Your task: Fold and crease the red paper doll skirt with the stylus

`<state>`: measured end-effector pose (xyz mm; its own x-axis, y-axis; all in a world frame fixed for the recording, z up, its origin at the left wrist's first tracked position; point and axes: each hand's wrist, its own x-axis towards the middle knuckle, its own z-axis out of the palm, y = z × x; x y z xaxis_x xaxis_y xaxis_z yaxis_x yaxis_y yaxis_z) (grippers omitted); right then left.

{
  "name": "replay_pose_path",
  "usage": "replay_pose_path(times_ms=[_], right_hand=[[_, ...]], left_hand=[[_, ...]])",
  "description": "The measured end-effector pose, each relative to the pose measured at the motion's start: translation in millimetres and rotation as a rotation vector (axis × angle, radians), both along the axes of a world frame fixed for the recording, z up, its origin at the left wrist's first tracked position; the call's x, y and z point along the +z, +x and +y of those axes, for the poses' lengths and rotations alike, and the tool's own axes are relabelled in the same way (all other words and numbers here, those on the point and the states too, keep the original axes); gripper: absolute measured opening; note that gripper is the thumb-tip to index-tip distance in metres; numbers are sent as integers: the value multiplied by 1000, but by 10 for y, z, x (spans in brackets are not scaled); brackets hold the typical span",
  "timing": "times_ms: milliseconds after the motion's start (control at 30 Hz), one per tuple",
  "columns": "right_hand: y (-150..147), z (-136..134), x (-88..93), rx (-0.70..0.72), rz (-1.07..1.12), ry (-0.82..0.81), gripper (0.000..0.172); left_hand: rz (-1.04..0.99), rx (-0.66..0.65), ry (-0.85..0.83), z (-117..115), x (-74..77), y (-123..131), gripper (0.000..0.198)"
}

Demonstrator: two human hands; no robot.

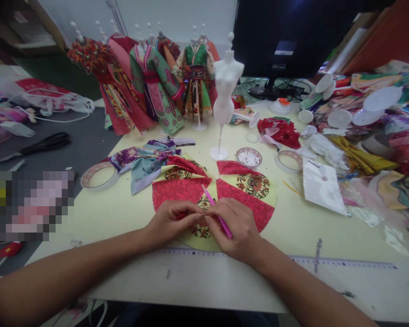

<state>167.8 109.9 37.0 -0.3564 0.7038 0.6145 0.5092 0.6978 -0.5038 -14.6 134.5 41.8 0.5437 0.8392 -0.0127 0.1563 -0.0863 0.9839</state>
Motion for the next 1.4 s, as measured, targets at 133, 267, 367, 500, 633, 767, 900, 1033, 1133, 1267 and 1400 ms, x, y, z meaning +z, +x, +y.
replay_pose_path(times_ms=[133,267,367,500,633,767,900,1033,1133,1267,1400], right_hand=[[16,-1,2,-54,11,-1,20],[45,25,-1,-107,36,50,23],[98,53,-11,-198,56,76,21],[188,102,-20,-239,122,-27,26],[247,168,-10,-282,73,-14,24],[295,234,-10,-370,-94,54,22],[371,285,-9,-429,-199,83,22],[482,305,69,-449,-381,119,20],[586,268,159,-437,-516,138,19],[729,161,196,-403,-660,168,20],[838,68,105,-358,-776,189,21]], left_hand=[[-53,17,-152,12,-1,8,20],[-71,46,-234,29,46,20,18],[-86,70,-292,42,81,24,17],[-82,113,-245,56,46,32,19],[52,126,-26,62,0,36,18],[262,44,199,53,87,-28,17],[411,33,319,13,185,-213,19],[588,174,417,-57,147,-476,18],[691,248,455,-110,83,-633,18],[785,242,561,-140,35,-689,20],[823,170,709,-114,-3,-615,25]])
